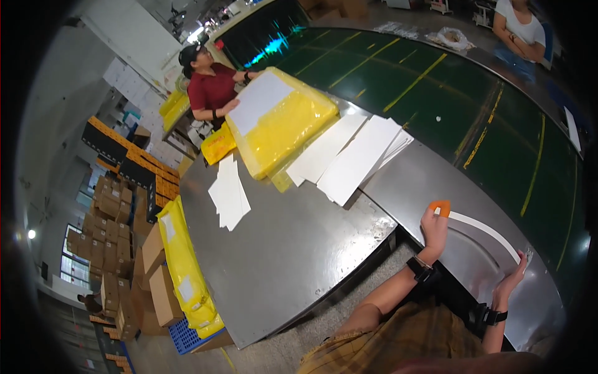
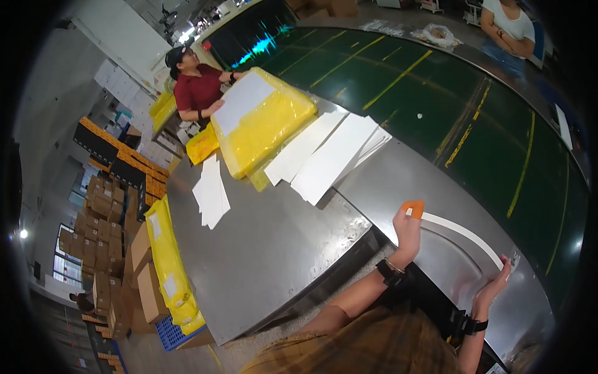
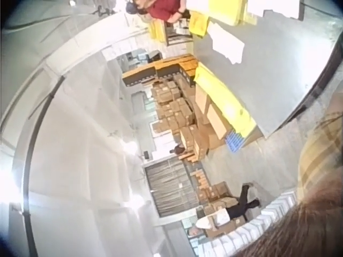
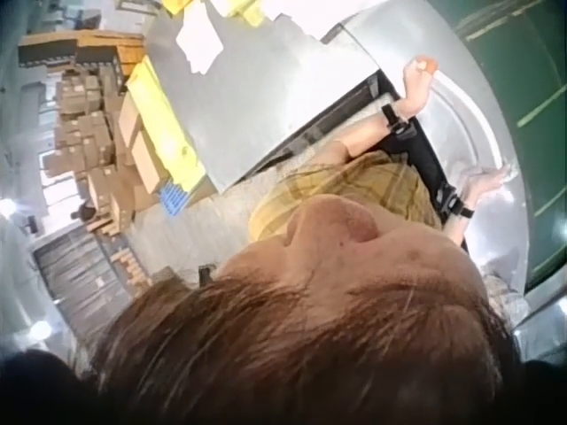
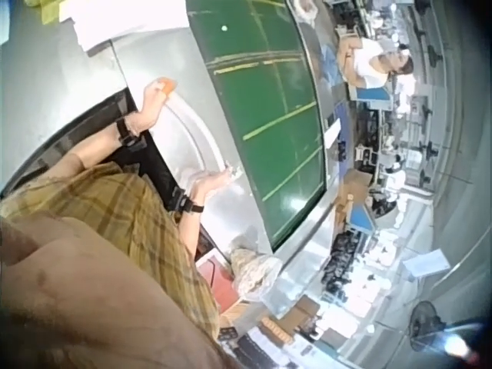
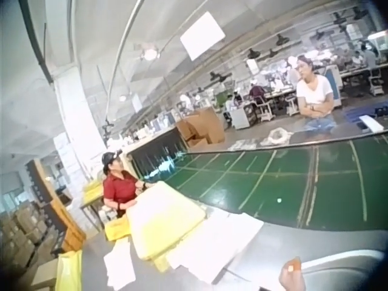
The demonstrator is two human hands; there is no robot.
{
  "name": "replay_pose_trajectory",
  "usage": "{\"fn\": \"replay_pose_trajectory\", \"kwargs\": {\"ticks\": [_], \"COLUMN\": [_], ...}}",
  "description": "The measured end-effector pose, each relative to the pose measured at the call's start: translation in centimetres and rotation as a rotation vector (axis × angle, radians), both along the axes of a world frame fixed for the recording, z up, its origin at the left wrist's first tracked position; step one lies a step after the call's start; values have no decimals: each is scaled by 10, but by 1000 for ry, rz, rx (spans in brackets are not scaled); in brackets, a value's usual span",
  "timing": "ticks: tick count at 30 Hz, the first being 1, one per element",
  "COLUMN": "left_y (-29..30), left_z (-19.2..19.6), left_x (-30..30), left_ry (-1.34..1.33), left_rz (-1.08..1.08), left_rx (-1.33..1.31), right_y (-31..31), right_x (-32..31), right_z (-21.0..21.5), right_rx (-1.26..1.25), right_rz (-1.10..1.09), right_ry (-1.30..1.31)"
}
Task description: Inspecting and sorting white foam strips on a metal table in a shoe manufacturing facility.
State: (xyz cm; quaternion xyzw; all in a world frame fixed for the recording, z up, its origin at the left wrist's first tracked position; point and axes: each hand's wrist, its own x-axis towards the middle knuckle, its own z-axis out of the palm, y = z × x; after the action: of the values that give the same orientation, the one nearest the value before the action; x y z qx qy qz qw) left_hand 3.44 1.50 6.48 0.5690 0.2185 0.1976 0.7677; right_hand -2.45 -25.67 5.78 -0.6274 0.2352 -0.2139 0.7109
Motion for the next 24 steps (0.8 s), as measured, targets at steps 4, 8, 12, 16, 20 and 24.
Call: {"fn": "replay_pose_trajectory", "kwargs": {"ticks": [4, 8, 12, 16, 20, 24], "left_y": [3, 1, -5, -3, -7, -17], "left_z": [-3, -2, 3, 9, 24, 0], "left_x": [-1, -5, -5, -5, -7, -9], "left_ry": [-30, 37, -11, -38, -195, -12], "left_rz": [51, 2, 39, -5, 6, -86], "left_rx": [59, 89, 71, 162, 260, 21], "right_y": [-1, -8, -18, -23, -28, -41], "right_x": [2, -5, -6, -5, -8, -14], "right_z": [0, 1, -1, 2, 2, -19], "right_rx": [7, 41, 56, 40, 74, 50], "right_rz": [-14, 18, -26, -12, 11, 40], "right_ry": [-18, -11, -22, -36, -82, -35]}}
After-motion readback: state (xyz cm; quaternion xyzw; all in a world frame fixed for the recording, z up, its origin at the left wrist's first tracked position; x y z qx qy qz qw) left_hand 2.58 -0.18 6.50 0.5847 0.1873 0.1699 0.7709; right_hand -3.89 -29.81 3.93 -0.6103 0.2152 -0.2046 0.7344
